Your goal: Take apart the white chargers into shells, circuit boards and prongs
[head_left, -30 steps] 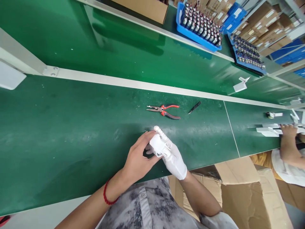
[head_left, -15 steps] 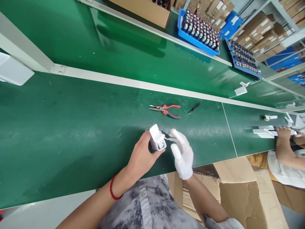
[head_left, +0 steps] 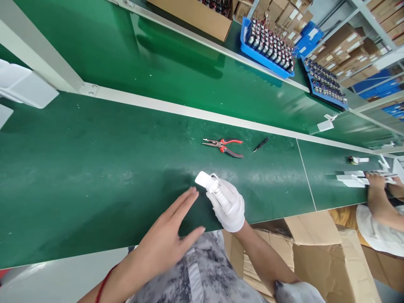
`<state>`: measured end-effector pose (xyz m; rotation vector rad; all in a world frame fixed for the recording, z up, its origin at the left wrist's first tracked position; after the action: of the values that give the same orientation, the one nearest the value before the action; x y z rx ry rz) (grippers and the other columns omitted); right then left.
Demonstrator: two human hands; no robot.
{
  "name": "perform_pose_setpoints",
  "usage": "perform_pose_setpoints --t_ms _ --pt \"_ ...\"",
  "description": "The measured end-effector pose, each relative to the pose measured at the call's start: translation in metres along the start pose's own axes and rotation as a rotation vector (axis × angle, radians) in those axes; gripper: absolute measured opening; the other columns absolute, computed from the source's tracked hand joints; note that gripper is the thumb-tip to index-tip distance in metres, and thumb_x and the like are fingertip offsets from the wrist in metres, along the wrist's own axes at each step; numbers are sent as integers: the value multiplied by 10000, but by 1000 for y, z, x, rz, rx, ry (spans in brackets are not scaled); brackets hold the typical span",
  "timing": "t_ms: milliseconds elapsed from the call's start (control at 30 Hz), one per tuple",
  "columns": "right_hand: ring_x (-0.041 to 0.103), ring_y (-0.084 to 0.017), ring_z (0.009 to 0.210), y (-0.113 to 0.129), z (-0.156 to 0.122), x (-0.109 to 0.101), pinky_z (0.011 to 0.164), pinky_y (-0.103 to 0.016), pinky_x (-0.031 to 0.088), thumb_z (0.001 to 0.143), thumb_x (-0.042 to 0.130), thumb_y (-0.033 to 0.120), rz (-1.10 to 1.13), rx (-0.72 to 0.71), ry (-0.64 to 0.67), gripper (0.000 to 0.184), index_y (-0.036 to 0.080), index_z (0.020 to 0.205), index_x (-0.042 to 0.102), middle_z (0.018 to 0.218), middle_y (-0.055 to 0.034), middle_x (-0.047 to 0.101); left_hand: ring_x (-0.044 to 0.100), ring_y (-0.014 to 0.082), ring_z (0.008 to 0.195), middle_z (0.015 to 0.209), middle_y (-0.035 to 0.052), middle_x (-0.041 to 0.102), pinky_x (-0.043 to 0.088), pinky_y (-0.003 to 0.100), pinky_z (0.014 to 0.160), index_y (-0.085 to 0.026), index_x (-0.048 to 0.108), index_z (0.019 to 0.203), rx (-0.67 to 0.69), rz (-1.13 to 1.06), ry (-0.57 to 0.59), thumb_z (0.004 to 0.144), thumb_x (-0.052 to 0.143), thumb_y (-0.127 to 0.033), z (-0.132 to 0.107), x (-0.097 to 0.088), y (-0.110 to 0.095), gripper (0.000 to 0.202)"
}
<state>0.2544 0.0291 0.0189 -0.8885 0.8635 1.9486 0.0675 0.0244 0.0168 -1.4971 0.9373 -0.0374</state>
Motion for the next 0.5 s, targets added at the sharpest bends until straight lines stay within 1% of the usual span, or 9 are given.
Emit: perform_pose_setpoints --t_ms 67,167,200,267,333,400,433,467,500 --pt "694 -234 1020 -4 8 -10 774 -334 636 932 600 145 -17 38 -5 461 268 1374 557 1142 -83 728 458 254 1398 1555 20 424 429 433 1131 -363 349 1507 -52 -86 204 906 589 -434 -25 -4 8 651" --pt "692 -245 1044 -20 11 -39 860 -389 620 949 576 205 5 249 21 332 309 1253 659 1173 -52 721 481 307 1376 1507 -20 482 392 519 1131 -430 453 1432 -202 -176 515 810 694 -409 -59 -4 21 668" --pt "677 -268 1090 -27 8 -49 898 -436 606 955 563 244 19 332 24 305 313 1230 674 1205 -54 706 481 326 1372 1496 -25 493 373 547 1132 -438 479 1409 -259 -192 578 780 715 -383 -67 -2 26 674" --pt "639 -314 1168 -39 -2 -61 935 -523 577 968 520 309 40 437 13 293 297 1212 680 1250 -75 680 483 350 1365 1481 -29 508 351 573 1133 -445 511 1379 -346 -213 644 747 728 -367 -80 3 36 672" --pt "638 -322 1173 -46 -14 -56 933 -540 570 974 497 332 44 474 29 288 281 1189 683 1238 -88 684 496 350 1353 1476 -26 518 355 560 1133 -443 524 1374 -377 -229 645 768 704 -434 -88 13 52 633" --pt "663 -298 1133 -48 -26 -39 927 -498 579 966 521 299 15 464 54 250 280 1149 691 1206 -84 702 508 333 1345 1463 -11 541 364 521 1140 -414 539 1379 -384 -231 565 825 627 -532 -92 27 78 574" --pt "675 -283 1113 -48 -31 -29 922 -470 585 957 541 270 -8 438 58 235 281 1137 692 1200 -80 708 515 328 1337 1435 5 573 373 507 1138 -387 554 1373 -395 -218 481 859 567 -564 -93 35 94 544" --pt "685 -269 1096 -47 -34 -21 913 -444 591 949 557 243 -37 404 55 231 282 1132 692 1200 -78 710 508 326 1342 1396 27 607 373 500 1139 -346 565 1369 -407 -195 364 900 496 -566 -95 44 112 523" --pt "692 -260 1081 -45 -36 -16 900 -425 597 943 565 224 -70 365 46 234 281 1132 690 1201 -78 711 519 342 1326 1298 51 673 386 519 1124 -306 602 1326 -451 -138 217 928 436 -548 -98 51 131 494"
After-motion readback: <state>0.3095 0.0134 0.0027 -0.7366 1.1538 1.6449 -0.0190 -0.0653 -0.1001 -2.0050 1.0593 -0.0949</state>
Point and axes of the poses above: each hand's wrist, its own z-axis towards the middle knuckle, its own x-axis out of the palm, y = z × x, the point moved 4 cm from there along z, towards the middle knuckle
